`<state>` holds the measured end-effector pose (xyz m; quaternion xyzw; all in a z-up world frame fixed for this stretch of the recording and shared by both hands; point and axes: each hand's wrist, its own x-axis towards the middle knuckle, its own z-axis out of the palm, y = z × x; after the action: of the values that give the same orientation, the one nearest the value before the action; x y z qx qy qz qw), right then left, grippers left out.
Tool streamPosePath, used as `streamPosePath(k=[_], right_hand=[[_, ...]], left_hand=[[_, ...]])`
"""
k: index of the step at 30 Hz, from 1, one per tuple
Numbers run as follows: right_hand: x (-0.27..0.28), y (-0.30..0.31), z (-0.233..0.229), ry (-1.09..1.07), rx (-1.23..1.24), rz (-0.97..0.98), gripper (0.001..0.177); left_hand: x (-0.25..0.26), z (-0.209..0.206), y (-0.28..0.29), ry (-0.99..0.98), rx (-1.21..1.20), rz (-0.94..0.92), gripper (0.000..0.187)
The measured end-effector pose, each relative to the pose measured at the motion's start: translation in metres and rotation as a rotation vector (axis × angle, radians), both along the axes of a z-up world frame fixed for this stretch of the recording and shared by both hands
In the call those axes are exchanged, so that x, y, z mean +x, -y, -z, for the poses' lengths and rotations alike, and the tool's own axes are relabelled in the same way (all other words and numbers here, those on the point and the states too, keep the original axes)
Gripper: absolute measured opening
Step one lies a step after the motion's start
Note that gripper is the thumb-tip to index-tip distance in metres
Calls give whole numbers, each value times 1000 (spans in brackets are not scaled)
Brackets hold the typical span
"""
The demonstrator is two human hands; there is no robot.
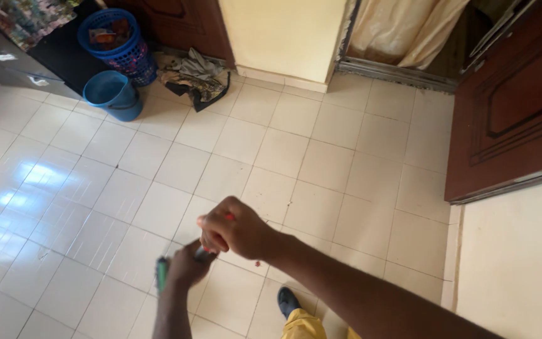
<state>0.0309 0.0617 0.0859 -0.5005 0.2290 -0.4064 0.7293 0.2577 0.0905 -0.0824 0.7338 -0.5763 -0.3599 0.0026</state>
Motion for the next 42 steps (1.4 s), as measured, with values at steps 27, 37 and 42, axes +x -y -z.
streamPosePath(k=[27,37,42], right_hand=[[-256,18,-141,-179,-311,-191,50],[-203,18,-47,-46,-89,-378,54],[-191,41,-29,-417,57,-358,61]], left_hand=[[-280,-112,27,-187,-254,-177,43],[-197,-45,-26,63,-246,-251,26],[-181,52,-13,67,-424,-201,26]])
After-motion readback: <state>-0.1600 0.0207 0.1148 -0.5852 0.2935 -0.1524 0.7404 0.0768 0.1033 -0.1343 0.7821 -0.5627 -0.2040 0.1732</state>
